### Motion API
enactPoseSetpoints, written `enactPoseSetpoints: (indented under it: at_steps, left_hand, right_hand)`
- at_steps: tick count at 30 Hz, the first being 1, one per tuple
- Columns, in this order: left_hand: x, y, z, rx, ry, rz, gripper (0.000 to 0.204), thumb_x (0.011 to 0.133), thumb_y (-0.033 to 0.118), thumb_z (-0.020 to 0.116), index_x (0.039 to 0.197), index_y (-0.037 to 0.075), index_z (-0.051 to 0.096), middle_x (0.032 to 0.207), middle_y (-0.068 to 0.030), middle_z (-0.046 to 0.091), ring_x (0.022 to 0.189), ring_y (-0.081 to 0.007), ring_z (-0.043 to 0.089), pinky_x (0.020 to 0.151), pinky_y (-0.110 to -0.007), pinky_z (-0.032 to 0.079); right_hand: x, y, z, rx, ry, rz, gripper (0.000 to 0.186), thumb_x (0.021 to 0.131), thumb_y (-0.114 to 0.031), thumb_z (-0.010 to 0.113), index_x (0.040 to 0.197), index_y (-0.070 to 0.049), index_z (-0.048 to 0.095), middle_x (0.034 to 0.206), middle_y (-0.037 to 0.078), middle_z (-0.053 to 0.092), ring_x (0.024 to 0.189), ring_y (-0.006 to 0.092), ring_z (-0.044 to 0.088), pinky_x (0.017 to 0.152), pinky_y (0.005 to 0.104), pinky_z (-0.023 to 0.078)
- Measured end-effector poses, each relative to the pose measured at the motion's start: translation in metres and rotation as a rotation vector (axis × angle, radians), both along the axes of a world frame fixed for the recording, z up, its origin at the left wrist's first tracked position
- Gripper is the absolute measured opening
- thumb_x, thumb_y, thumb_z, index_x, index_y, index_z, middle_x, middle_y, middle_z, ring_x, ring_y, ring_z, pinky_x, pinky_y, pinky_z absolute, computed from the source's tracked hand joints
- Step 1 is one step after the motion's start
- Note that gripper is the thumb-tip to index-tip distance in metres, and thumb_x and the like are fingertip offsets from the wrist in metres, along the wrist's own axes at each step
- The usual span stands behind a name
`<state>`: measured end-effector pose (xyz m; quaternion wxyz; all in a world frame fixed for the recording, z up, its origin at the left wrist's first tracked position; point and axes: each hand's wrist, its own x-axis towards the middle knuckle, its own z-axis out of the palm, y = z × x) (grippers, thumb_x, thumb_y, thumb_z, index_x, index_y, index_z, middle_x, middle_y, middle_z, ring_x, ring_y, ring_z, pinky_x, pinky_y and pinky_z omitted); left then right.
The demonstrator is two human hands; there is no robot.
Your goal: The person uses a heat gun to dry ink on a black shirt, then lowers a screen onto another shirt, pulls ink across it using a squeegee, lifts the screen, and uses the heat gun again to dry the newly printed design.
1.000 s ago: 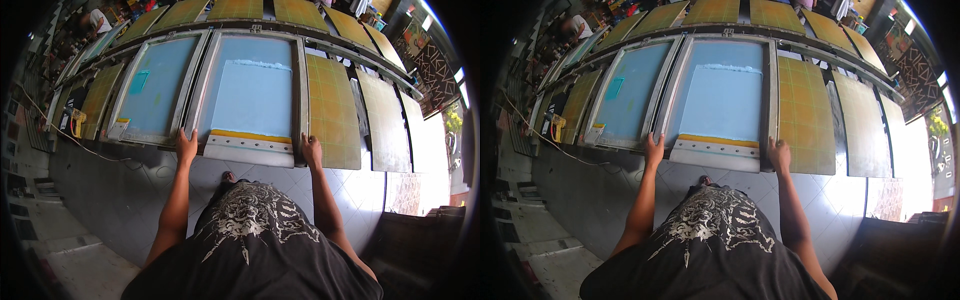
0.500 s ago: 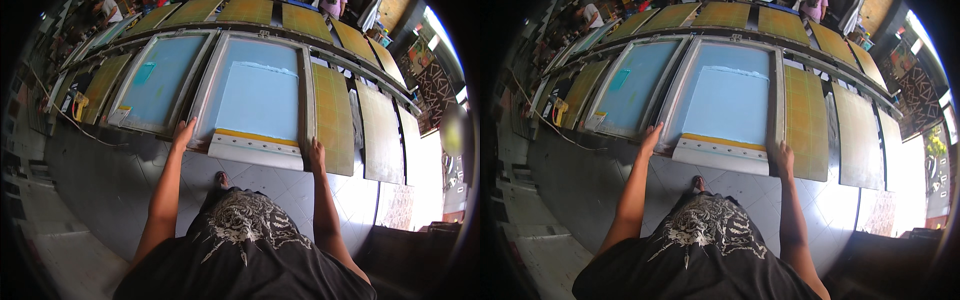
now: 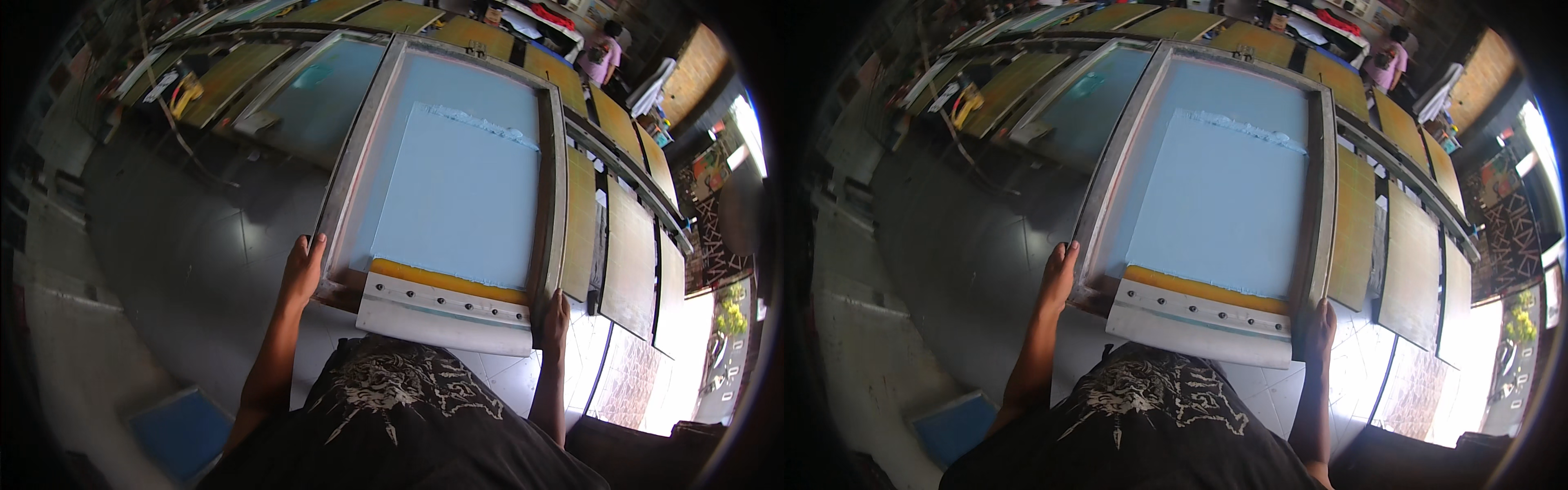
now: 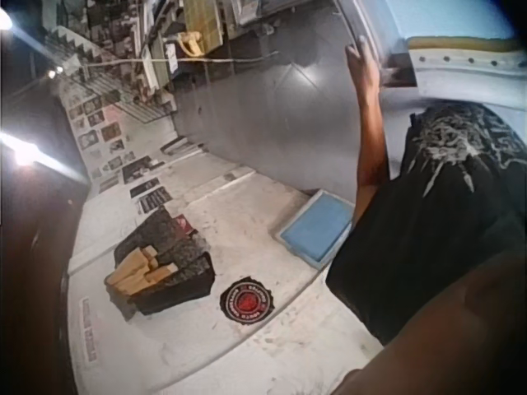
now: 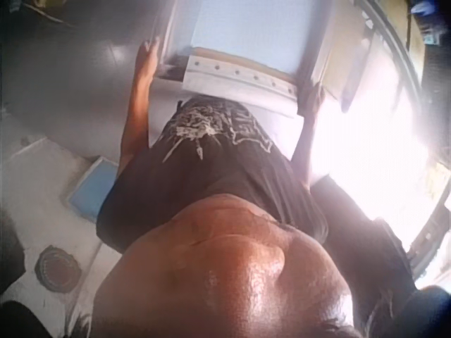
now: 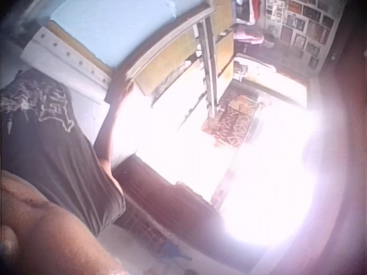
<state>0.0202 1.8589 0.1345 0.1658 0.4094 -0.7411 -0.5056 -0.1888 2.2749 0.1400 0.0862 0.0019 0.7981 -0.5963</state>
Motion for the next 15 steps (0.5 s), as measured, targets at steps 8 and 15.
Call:
enactPoseSetpoints:
  at_steps: [8, 15]
  left_hand:
    - [0.235, 0.031, 0.016, -0.097, 0.01, 0.187, 0.051, 0.095, 0.044, 0.046, 0.105, -0.005, 0.054, 0.092, -0.0214, 0.059, 0.086, -0.0324, 0.057, 0.079, -0.039, 0.042]
    - [0.438, 0.095, 0.051, -0.102, -0.171, 0.474, 0.05, 0.095, 0.042, 0.044, 0.107, -0.007, 0.052, 0.095, -0.0245, 0.058, 0.089, -0.037, 0.056, 0.082, -0.041, 0.042]
  right_hand:
    - [0.154, -0.037, 0.014, -0.06, -0.049, 0.134, 0.039, 0.102, -0.034, 0.034, 0.092, -0.002, 0.054, 0.067, 0.001, 0.051, 0.056, 0.009, 0.049, 0.049, 0.0238, 0.041]
    - [0.251, -0.07, -0.003, 0.101, -0.113, 0.515, 0.04, 0.102, -0.035, 0.033, 0.095, -0.003, 0.055, 0.072, 0.0, 0.048, 0.061, 0.0071, 0.043, 0.055, 0.0242, 0.038]
